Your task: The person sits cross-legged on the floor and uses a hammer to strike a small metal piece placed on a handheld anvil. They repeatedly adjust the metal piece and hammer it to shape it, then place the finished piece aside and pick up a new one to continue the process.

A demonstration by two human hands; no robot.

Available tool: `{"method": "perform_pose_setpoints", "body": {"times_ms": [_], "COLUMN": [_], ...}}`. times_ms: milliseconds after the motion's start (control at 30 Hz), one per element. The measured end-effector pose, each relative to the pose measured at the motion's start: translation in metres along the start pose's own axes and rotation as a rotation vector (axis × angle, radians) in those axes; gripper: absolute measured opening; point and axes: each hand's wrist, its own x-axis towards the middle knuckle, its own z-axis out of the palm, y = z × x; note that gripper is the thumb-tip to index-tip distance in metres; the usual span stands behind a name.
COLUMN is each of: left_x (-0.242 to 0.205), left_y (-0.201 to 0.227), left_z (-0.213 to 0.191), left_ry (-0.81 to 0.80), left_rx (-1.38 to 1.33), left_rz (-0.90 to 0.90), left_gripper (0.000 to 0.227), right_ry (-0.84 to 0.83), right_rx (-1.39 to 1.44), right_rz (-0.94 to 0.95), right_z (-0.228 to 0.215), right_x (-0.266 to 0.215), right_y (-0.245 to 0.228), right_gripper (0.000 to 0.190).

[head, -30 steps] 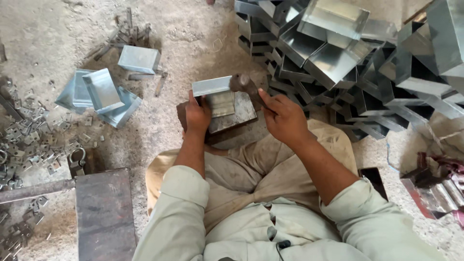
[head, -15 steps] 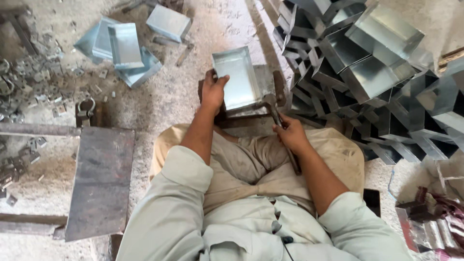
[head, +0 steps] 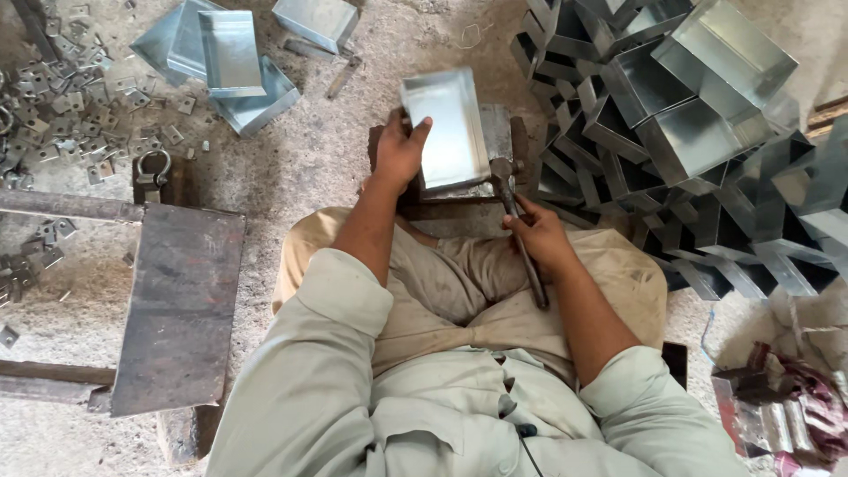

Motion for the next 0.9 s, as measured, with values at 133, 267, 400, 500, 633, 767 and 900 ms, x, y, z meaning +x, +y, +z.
{"method": "perform_pose_setpoints", "body": {"times_ms": [133,267,400,500,633,767,900], "left_x": [0.029,0.048,0.046,0.04,0.038,0.036,0.027], "left_y": [-0.034,-0.062,-0.062,-0.05,-0.042,-0.035,-0.04], "left_z": [-0.01,-0.029,-0.028,-0.024,-0.025,-0.023,-0.026], "left_ry": [0.2,0.258,0.237,0.228,0.25,0.216,0.222], "left_rx": [0.173,0.498,0.483,0.448,0.443,0.409,0.404], "left_rz": [0.088,-0.066,-0.046,-0.038,-0.003,-0.015,0.003], "left_gripper": [0.061,0.054,0.052,0.048,0.045,0.041,0.041], "right_ry": [0.092,0.327,0.49,0.513,0.347,0.335,0.399], "right_rx": [-0.12,-0.499,-0.471,-0.391,-0.569,-0.641,-0.514], "right_rz": [-0.034,-0.699,-0.986,-1.039,-0.977,-0.876,-0.856], "right_z": [0.006,0.004,0.0,0.014,0.037,0.038,0.034], "right_x": [-0.008,-0.036,-0.063,-0.067,-0.049,-0.038,-0.051], "right_y": [0.002,-0.029,-0.085,-0.105,-0.1,-0.104,-0.112], "right_gripper": [0.059,0.054,0.04,0.039,0.041,0.041,0.037]}}
